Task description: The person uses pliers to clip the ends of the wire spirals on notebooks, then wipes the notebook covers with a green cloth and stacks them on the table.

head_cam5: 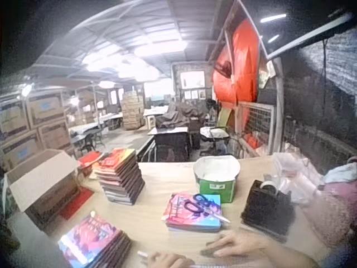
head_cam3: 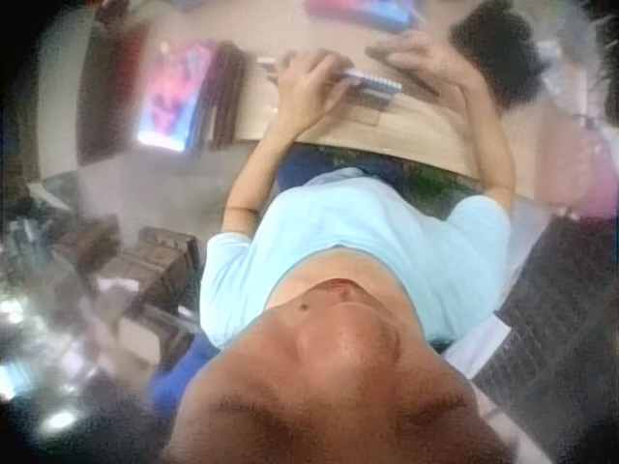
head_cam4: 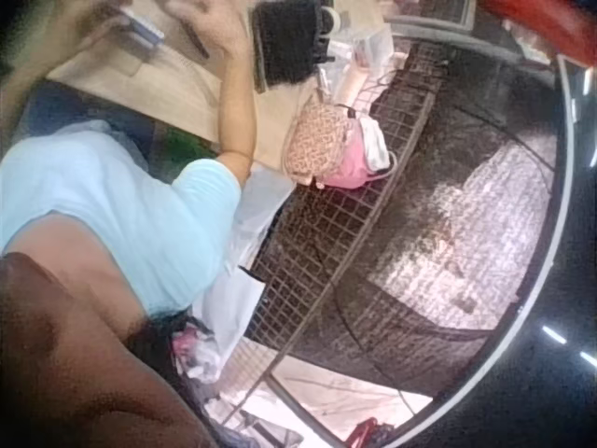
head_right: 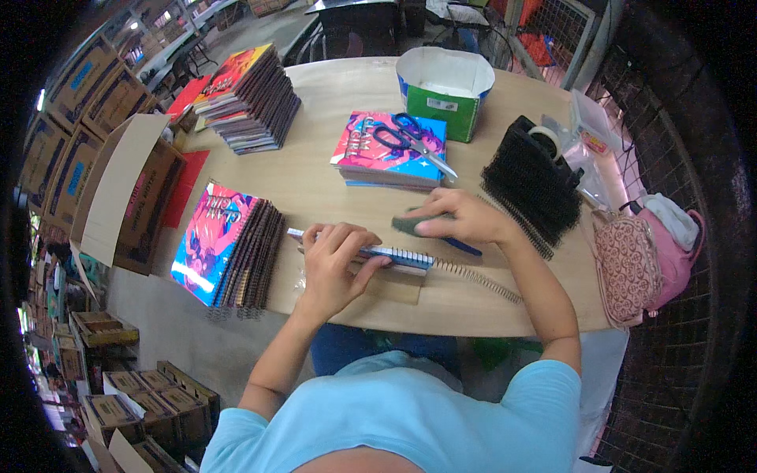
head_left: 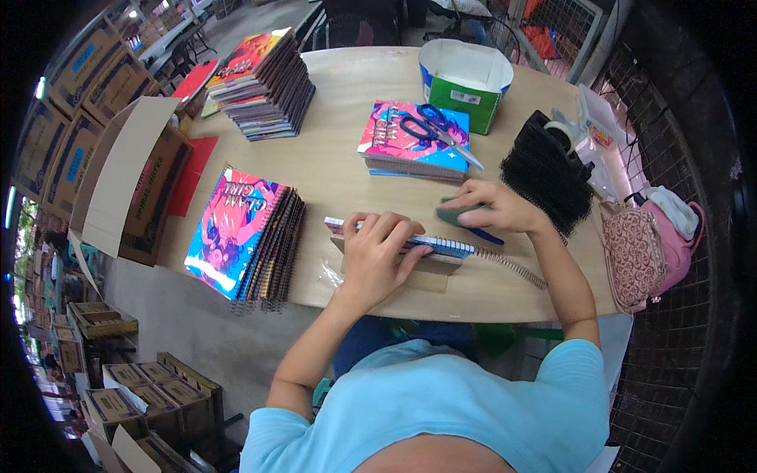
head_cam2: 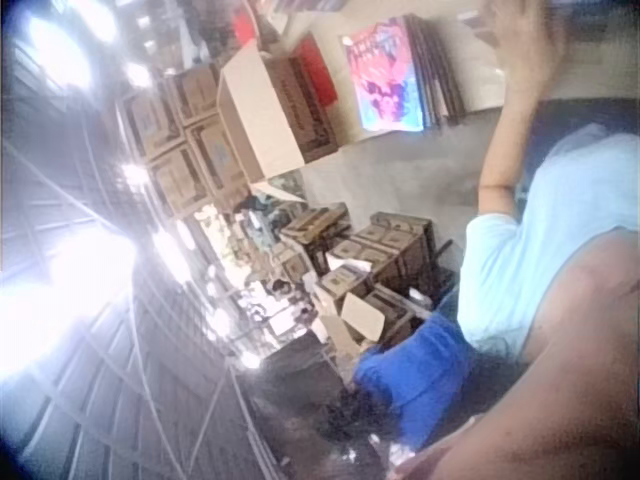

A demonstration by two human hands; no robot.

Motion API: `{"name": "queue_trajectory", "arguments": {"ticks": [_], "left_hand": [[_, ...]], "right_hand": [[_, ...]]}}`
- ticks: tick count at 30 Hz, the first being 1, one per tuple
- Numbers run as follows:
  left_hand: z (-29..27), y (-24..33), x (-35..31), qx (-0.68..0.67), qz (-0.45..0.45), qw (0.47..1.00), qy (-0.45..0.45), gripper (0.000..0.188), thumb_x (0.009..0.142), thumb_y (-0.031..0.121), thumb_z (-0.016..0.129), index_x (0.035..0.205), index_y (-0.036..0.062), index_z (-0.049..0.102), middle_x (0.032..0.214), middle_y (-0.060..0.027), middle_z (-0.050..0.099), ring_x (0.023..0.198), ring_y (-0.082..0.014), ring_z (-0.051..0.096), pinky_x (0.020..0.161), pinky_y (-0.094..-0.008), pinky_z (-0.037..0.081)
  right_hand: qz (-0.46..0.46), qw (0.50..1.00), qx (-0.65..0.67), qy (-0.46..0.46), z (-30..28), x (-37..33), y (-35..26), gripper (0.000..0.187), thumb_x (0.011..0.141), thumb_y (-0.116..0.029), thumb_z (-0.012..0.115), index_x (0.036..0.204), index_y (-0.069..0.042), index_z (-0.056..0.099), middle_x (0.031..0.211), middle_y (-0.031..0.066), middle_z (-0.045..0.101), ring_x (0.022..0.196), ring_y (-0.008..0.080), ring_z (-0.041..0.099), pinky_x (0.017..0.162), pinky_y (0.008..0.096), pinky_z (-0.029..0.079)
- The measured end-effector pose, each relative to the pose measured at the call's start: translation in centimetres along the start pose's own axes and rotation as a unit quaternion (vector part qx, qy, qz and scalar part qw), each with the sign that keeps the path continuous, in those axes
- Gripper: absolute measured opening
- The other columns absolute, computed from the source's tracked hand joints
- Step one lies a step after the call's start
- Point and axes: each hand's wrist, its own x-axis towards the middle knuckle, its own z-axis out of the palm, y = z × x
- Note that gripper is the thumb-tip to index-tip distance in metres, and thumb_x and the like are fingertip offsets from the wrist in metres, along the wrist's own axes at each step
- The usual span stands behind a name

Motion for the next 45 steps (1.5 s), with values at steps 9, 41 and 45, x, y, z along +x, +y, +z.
{"name": "queue_trajectory", "arguments": {"ticks": [9,41,45], "left_hand": [[-1.8,-2.3,-1.8,0.018,-0.104,0.992,0.073,0.032,0.066,0.024,0.086,0.089,0.011,0.068,0.113,-0.0106,0.054,0.109,-0.0284,0.048,0.093,-0.0411,0.038],[-2.0,-2.4,-1.5,-0.037,-0.128,0.988,0.075,0.043,0.061,0.02,0.089,0.089,0.0042,0.061,0.105,-0.0128,0.055,0.096,-0.029,0.053,0.081,-0.039,0.046],[-1.8,-3.3,-2.0,-0.04,-0.125,0.988,0.084,0.043,0.061,0.018,0.089,0.091,0.0035,0.061,0.105,-0.0127,0.055,0.096,-0.0283,0.055,0.078,-0.0375,0.048]], "right_hand": [[-0.075,0.991,0.061,-0.097,0.9,2.0,0.3,0.046,0.084,-0.038,0.068,0.11,0.0,0.07,0.109,0.0167,0.065,0.097,0.0258,0.062,0.089,0.0351,0.047],[-0.058,0.997,-0.008,-0.053,3.2,4.4,-0.6,0.053,0.089,-0.05,0.061,0.108,-0.002,0.072,0.098,0.0176,0.065,0.091,0.025,0.061,0.085,0.0345,0.047],[-0.036,0.994,0.101,0.022,3.4,5.3,-1.0,0.051,0.09,-0.047,0.06,0.101,0.002,0.071,0.096,0.0155,0.066,0.088,0.0236,0.061,0.083,0.0346,0.047]]}}
